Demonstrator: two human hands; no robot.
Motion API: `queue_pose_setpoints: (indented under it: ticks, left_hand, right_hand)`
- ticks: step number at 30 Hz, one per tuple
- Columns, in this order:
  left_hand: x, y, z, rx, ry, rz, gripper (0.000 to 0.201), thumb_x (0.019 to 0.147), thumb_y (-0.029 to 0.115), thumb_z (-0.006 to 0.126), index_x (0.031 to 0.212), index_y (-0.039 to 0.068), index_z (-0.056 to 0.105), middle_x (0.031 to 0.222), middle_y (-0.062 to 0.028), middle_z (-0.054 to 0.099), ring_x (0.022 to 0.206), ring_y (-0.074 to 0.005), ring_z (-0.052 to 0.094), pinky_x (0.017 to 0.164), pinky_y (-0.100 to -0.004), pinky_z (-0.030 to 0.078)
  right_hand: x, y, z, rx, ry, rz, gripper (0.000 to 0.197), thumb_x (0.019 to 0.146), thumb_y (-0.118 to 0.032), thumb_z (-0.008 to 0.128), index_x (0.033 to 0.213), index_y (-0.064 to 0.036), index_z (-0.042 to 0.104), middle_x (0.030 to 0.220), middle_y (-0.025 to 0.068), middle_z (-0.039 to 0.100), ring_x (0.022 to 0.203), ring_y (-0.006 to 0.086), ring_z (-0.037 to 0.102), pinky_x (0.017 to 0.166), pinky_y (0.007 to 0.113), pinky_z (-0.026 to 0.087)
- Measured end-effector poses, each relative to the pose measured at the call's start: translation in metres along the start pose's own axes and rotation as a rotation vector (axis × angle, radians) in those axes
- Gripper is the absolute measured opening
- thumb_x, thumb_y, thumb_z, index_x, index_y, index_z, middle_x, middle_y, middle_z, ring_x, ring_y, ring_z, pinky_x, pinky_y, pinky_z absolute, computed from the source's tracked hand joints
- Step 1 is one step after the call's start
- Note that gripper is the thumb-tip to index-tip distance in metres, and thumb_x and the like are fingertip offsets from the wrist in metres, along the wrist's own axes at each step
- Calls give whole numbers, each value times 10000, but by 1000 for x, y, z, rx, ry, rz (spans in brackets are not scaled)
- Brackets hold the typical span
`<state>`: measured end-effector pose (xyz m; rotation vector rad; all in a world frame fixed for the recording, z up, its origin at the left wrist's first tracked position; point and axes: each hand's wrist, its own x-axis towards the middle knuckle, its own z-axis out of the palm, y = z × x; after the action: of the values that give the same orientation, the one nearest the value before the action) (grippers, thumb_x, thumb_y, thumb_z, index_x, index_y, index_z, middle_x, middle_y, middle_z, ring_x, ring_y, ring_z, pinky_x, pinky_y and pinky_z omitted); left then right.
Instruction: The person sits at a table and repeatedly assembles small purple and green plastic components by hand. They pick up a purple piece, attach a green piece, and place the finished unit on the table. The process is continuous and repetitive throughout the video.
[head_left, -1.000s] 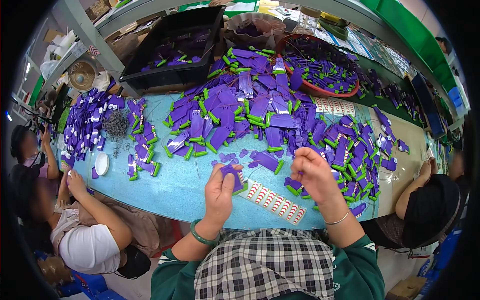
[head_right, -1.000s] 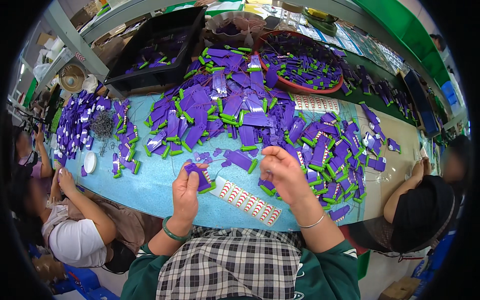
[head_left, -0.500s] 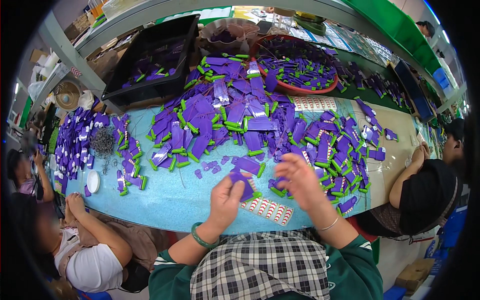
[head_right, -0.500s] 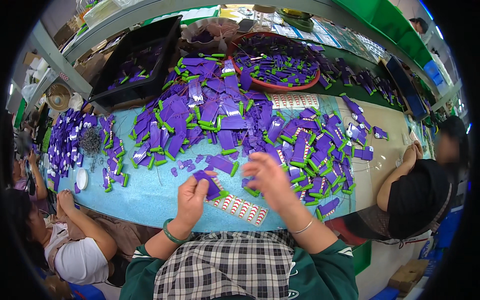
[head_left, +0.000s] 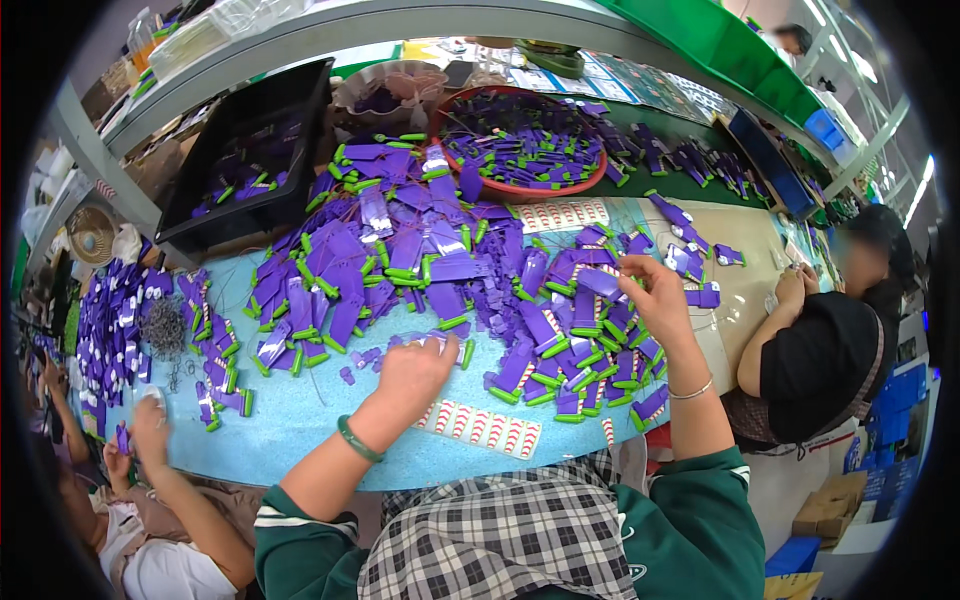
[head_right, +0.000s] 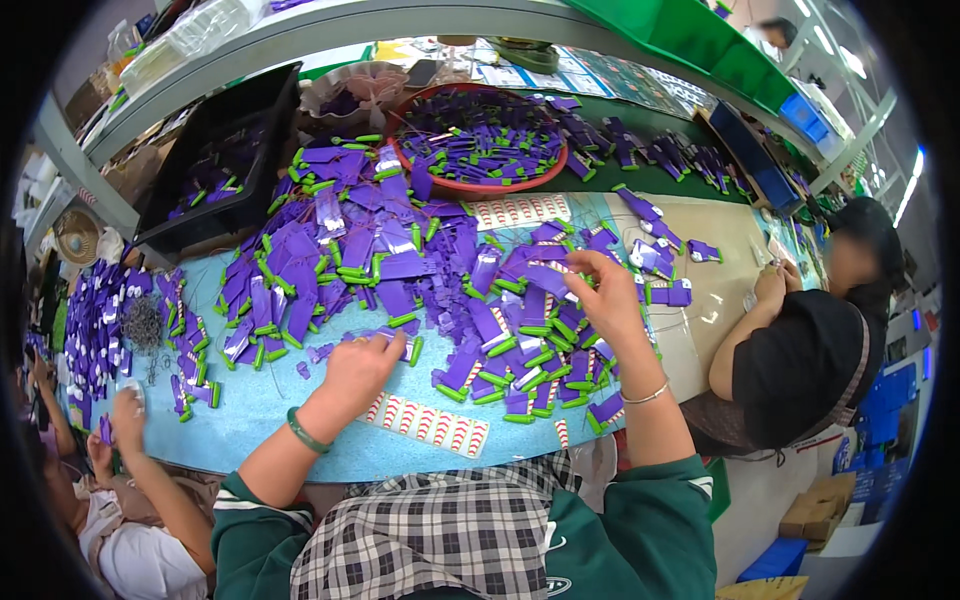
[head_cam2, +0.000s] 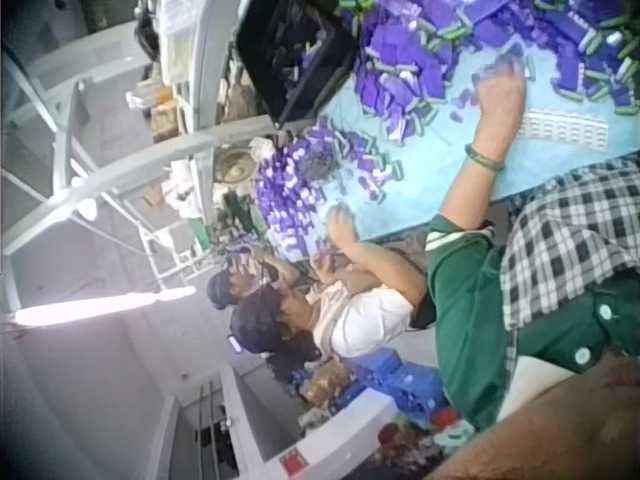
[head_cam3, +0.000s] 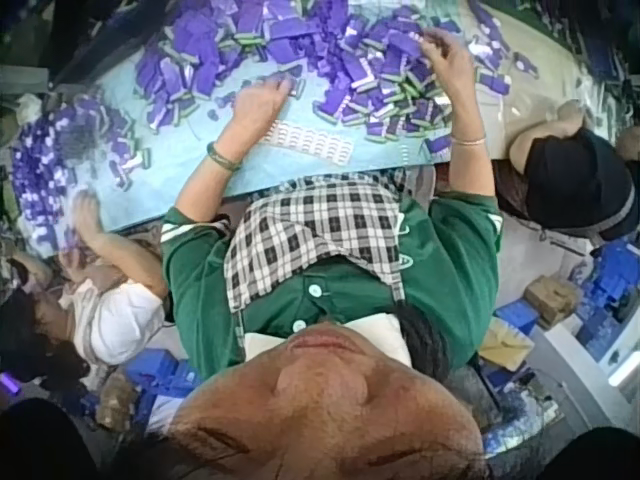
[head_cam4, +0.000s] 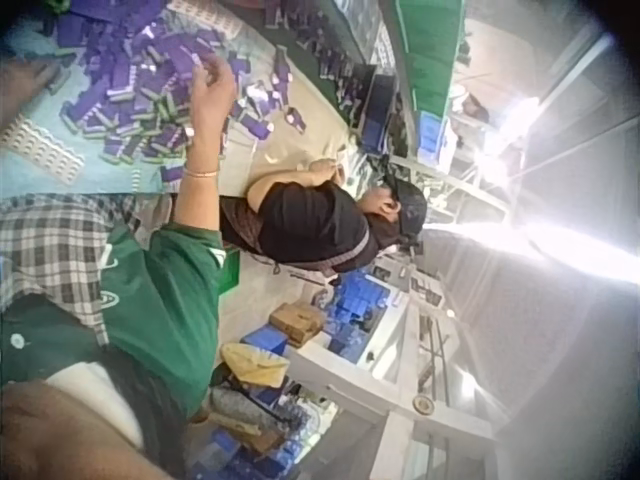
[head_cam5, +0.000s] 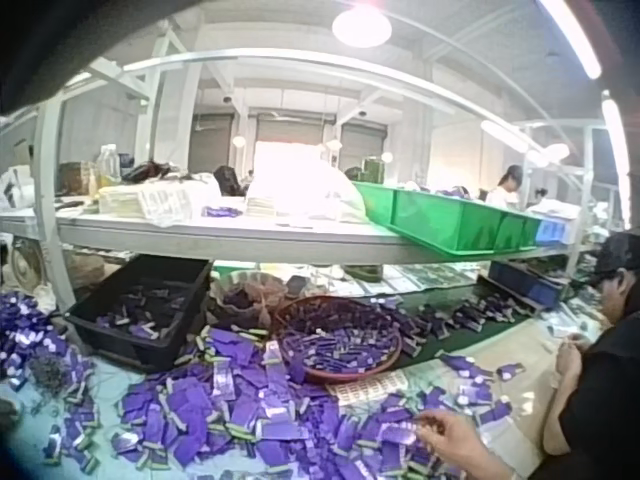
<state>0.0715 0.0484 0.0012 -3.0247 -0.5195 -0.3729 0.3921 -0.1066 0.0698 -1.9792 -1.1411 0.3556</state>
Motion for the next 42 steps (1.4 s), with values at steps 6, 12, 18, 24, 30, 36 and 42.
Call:
queue_pose_setpoints:
  ticks: [6,12,18,24,30,36,42]
  left_hand:
    - [-5,-12,-9,-3,124,22,319,716,116,589,1032,92,621,673,-34,530,561,-189,587,496,-324,449]
    - [-34,-13,-83,-1050,348,-395,233,911,52,453,1083,-8,597,946,-159,662,773,-277,671,690,-354,538]
    - [-87,-9,-69,-2032,544,-450,336,953,80,437,1267,-38,462,973,-158,620,807,-222,650,740,-359,540]
    - [-103,25,-42,-1714,469,-835,201,909,2,511,1103,2,463,875,-92,578,770,-156,619,670,-291,535]
    - [-111,36,-9,-1592,297,-796,130,972,66,451,1076,-11,465,874,-60,566,763,-121,602,671,-249,521]
    - [-118,24,-8,-1637,220,-783,227,960,111,483,1118,-38,548,850,-65,605,780,-127,608,690,-278,522]
    - [-105,21,-42,-1473,143,-769,174,857,82,651,986,-30,623,813,-42,642,770,-102,592,703,-269,494]
  right_hand:
    - [-57,-63,68,-72,-131,-482,334,678,-43,746,991,-41,628,970,122,617,942,294,593,789,375,497]
    - [-110,-98,162,-253,-374,-606,284,687,-230,762,890,-73,640,845,37,567,828,217,547,672,350,462]
    - [-95,-106,198,-431,-391,-572,245,694,-201,746,889,-95,643,875,24,572,853,212,547,691,344,462]
    - [-101,-91,208,-184,-405,-710,128,707,-119,707,809,-85,637,816,20,577,787,218,556,676,336,459]
    - [-98,-88,212,114,-463,-804,132,722,-72,694,817,-66,603,859,34,607,798,223,579,693,334,473]
    - [-83,-88,194,833,-778,-83,72,834,-40,655,863,-13,596,866,66,646,835,144,615,757,280,486]
    - [-68,-118,167,311,-766,-261,154,815,-57,676,945,-11,607,862,51,650,839,167,618,740,291,483]
